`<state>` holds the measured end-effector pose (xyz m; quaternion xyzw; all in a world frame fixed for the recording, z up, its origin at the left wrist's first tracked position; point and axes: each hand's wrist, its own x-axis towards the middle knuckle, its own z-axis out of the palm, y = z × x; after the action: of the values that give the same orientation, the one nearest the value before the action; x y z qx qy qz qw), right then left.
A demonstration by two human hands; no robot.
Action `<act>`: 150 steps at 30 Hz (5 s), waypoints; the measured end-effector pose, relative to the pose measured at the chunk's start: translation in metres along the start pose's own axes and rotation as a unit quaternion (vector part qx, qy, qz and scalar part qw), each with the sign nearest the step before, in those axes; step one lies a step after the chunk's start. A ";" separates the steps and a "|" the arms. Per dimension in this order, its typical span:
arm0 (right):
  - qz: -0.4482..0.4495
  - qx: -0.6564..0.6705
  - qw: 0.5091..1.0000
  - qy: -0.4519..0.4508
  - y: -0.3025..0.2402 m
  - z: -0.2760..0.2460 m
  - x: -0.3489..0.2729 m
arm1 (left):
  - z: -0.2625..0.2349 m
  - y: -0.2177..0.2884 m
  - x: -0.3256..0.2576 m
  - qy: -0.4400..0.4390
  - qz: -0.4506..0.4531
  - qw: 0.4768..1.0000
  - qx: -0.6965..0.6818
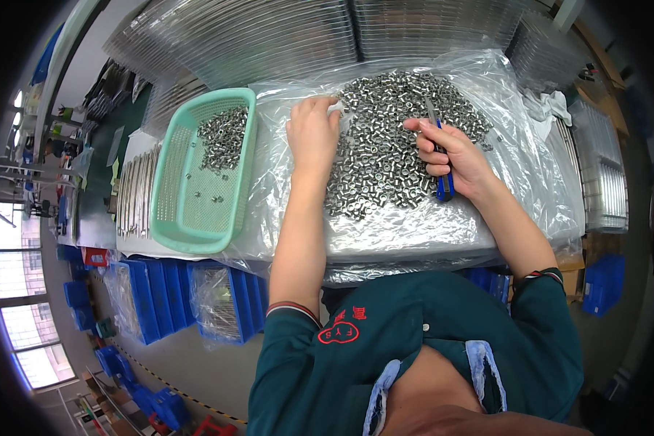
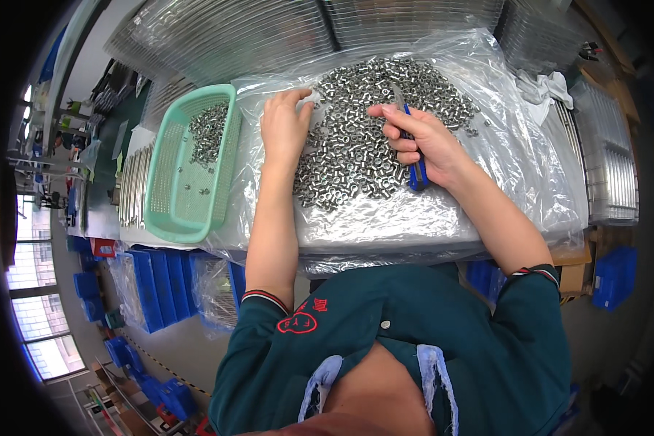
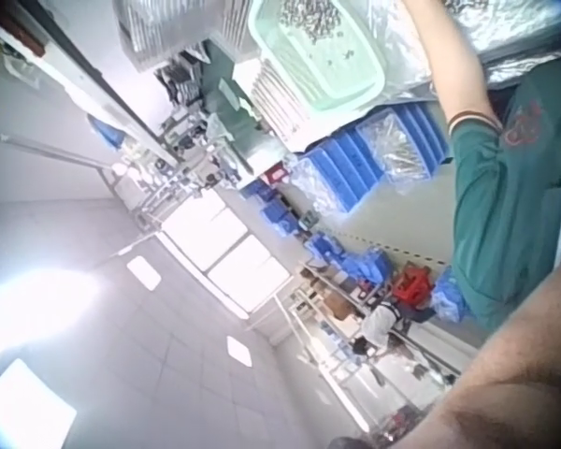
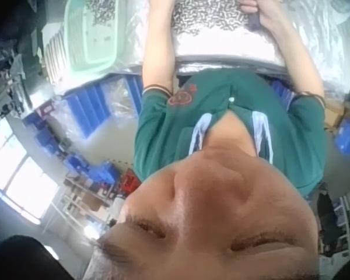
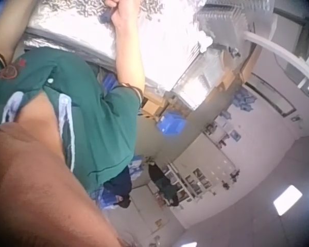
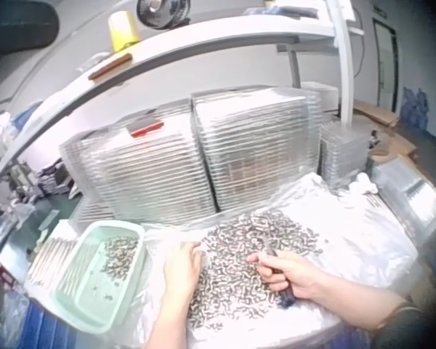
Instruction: Picking up small metal components from a pile, inspecting them with a hand tool, and placing them into a bin.
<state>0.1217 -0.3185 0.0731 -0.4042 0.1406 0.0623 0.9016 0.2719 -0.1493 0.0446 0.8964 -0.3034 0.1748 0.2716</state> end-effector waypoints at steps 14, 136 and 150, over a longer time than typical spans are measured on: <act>-0.005 -0.009 1.000 -0.002 0.003 -0.006 0.002 | -0.009 0.061 -0.010 -0.011 0.117 0.942 -0.315; 0.004 0.012 1.000 0.003 -0.001 -0.003 -0.001 | 0.001 0.016 0.007 -0.073 -0.041 0.986 -0.142; -0.027 -0.074 0.997 0.017 0.004 -0.005 0.002 | -0.002 0.061 -0.014 -0.143 0.080 0.892 -0.422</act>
<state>0.1214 -0.3195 0.0668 -0.4741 0.1404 0.0411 0.8682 0.2222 -0.1825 0.0621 0.6857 -0.4546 -0.0788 0.5630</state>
